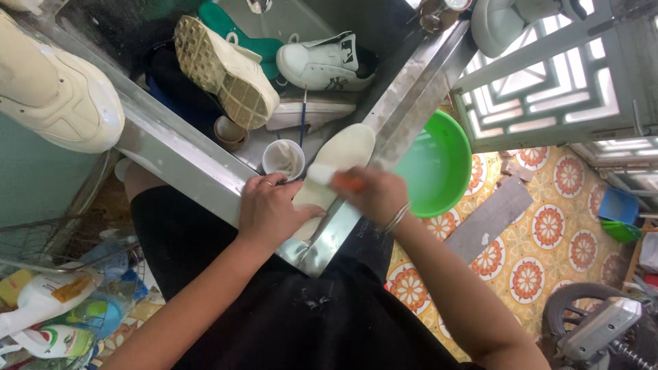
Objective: Clean and brush shoes and shoe insoles using detergent solution and a toothbrush.
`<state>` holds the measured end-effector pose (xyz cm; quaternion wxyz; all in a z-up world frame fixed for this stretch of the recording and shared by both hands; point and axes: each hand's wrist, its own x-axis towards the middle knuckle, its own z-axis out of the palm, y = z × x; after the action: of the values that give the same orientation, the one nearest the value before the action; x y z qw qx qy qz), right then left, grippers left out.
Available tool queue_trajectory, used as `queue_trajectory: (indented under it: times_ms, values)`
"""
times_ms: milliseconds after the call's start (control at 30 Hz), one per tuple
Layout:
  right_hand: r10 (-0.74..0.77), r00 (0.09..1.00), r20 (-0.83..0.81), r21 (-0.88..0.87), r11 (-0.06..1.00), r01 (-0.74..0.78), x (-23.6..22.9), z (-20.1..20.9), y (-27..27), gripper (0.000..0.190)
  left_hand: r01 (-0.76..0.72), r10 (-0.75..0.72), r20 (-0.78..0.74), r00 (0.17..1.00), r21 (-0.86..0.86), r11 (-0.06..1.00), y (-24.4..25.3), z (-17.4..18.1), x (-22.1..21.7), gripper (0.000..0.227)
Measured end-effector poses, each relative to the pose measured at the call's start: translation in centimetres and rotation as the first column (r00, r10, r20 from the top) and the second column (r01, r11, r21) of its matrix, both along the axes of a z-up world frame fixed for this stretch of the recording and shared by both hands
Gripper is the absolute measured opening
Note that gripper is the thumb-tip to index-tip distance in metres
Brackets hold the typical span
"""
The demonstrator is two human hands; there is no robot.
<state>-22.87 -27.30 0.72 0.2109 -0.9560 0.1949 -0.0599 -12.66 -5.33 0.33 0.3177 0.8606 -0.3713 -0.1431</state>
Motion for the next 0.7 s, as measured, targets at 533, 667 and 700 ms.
queue_trajectory:
  times_ms: [533, 667, 700]
  values:
    - [-0.025, 0.999, 0.031, -0.037, 0.999, 0.026, -1.4, -0.3, 3.1, 0.025, 0.010, -0.010, -0.007, 1.000, 0.005, 1.000, 0.0, 0.3, -0.1, 0.062]
    - [-0.119, 0.993, 0.010, -0.052, 0.991, 0.120, -0.8, 0.3, 1.4, 0.030, -0.038, 0.040, 0.045, 0.998, -0.037, 0.999, 0.3, -0.2, -0.3, 0.063]
    - [-0.220, 0.976, 0.007, 0.012, 0.976, 0.219, -0.5, 0.7, 1.6, 0.028, -0.017, 0.018, 0.039, 0.999, -0.024, 1.000, 0.4, -0.4, -0.4, 0.066]
